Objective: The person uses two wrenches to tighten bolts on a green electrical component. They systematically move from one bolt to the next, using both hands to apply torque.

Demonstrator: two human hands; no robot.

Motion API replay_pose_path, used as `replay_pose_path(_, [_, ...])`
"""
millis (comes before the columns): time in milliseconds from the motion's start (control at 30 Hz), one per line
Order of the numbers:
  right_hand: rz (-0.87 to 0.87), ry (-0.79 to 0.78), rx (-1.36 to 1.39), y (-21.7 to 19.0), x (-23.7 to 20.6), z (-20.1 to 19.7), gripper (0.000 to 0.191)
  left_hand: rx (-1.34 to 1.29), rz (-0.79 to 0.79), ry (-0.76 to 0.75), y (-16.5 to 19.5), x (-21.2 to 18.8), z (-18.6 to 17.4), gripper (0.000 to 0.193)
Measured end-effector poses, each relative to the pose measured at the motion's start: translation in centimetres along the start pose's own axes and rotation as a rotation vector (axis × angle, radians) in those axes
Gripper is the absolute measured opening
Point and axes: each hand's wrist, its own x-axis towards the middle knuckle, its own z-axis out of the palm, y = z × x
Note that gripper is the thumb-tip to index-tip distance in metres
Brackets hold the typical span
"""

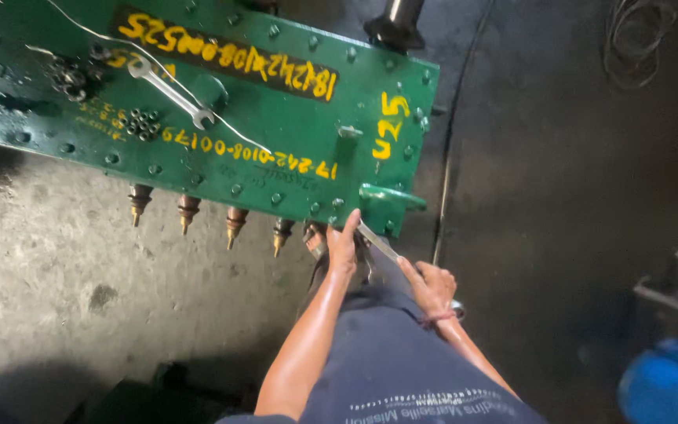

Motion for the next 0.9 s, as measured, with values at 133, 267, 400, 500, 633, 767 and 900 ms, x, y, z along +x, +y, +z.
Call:
replay_pose_path(133, [-0.324, 0.063, -0.283, 0.9, 6.3, -1.8, 0.07, -0.03, -0.131, 0.101, 0.1, 0.1, 0.3, 0.045])
replay_pose_path(267, [-0.277, 0.08, -0.174, 1.0, 5.3, -1.8, 0.062, -0.041, -0.158, 0.071, 0.6, -0.1, 0.3, 0.042])
replay_pose_path(400, [-0.064, 0.04, 0.038, -0.6, -1.4, 0.9, 0.054, 0.018, -0.014, 0.066, -0.1, -0.2, 0.1, 0.043])
replay_pose_path(500, [-0.04, -0.019, -0.099, -1.2, 0.7, 0.0, 0.061, 0.074, -0.005, 0.091, -0.7, 0.0, -0.1, 0.046])
replay_pose_path(633, [-0.424, 0.083, -0.325, -1.0, 7.2, -3.8, 0.066, 0.006, -0.156, 0.075, -0.7, 0.3, -0.4, 0.049])
replay_pose_path(767, [-0.262, 0.171, -0.128, -1.4, 2.4, -1.9, 0.061, 0.036, -0.032, 0.001, -0.8, 0.3, -0.6, 0.053])
replay_pose_path(900, [-0.054, 0.083, -0.062, -1.1, -2.3, 1.6, 0.06, 0.05, -0.099, 0.036, -2.1, 0.4, -1.0, 0.051])
